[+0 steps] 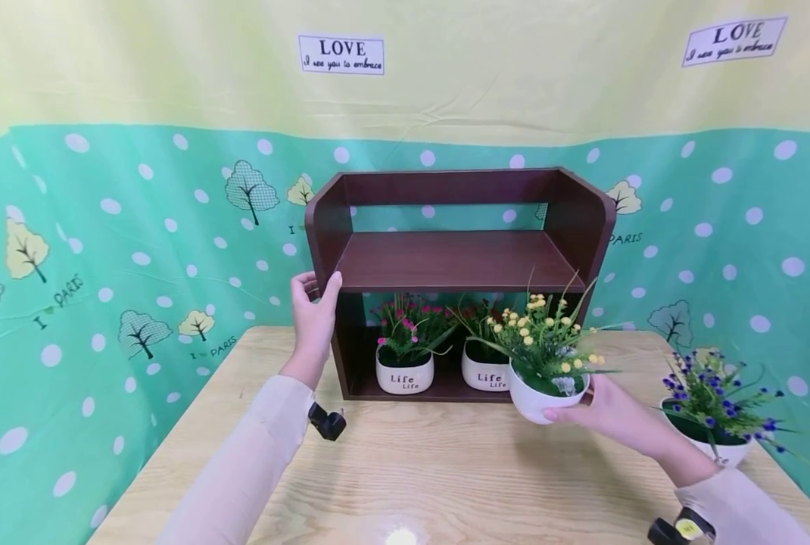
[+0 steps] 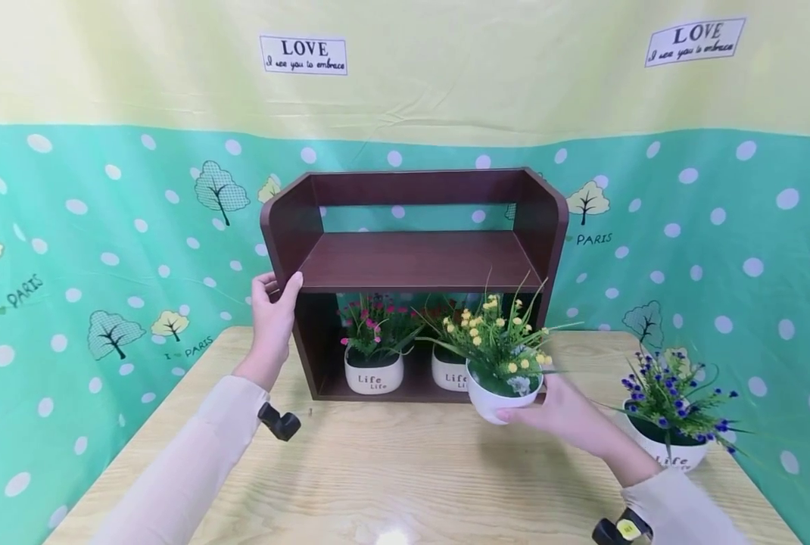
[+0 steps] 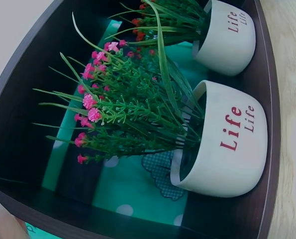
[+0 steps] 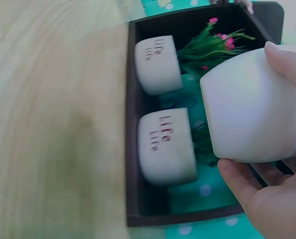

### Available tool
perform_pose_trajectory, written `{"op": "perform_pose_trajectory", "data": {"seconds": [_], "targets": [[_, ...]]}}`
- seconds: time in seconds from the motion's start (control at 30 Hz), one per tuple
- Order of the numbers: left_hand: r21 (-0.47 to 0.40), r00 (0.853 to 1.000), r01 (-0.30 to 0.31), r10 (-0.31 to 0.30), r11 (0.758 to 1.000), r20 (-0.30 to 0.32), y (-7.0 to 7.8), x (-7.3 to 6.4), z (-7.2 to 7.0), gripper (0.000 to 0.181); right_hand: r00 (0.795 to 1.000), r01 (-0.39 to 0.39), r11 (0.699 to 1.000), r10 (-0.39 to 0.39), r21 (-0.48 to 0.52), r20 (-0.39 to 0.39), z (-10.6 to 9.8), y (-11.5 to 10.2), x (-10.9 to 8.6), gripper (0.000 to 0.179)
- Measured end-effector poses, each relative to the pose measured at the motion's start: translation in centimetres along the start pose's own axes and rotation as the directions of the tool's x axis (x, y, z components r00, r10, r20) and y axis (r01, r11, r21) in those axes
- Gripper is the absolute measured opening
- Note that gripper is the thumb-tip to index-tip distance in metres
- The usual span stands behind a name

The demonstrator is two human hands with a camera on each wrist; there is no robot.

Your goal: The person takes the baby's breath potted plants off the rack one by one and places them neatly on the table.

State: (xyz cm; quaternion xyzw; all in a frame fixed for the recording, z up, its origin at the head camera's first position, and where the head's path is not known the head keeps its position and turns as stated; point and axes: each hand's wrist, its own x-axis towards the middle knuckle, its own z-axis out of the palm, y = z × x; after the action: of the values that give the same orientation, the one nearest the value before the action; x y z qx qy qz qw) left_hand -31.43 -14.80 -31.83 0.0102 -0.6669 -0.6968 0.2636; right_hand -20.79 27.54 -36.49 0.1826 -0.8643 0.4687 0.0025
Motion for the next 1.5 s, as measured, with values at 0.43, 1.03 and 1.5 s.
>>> {"op": "perform_pose_trajectory", "data": {"seconds": [0.43, 1.03, 1.5], "targets": [[-0.001, 1.0, -0.014, 0.014, 1.0, 0.003, -0.1, 0.0, -0.1, 0.053, 0.978, -0.204, 0.973, 0.197, -0.106, -0.075, -0.1, 3.2, -1.9, 0.068], [0.001, 1.0, -0.025, 0.025, 1.0, 0.004, -0.2, -0.1, 0.0, 0.054, 0.957, -0.275, 0.953, 0.258, -0.131, -0.13, -1.5, 6.8, -3.7, 0.079], [-0.007, 1.0, 0.002, -0.002, 1.0, -0.002, 0.1, 0.1, 0.0, 0.046, 0.942, -0.334, 0.913, 0.328, -0.234, -0.067, -1.9, 8.2, -5.2, 0.086]]}}
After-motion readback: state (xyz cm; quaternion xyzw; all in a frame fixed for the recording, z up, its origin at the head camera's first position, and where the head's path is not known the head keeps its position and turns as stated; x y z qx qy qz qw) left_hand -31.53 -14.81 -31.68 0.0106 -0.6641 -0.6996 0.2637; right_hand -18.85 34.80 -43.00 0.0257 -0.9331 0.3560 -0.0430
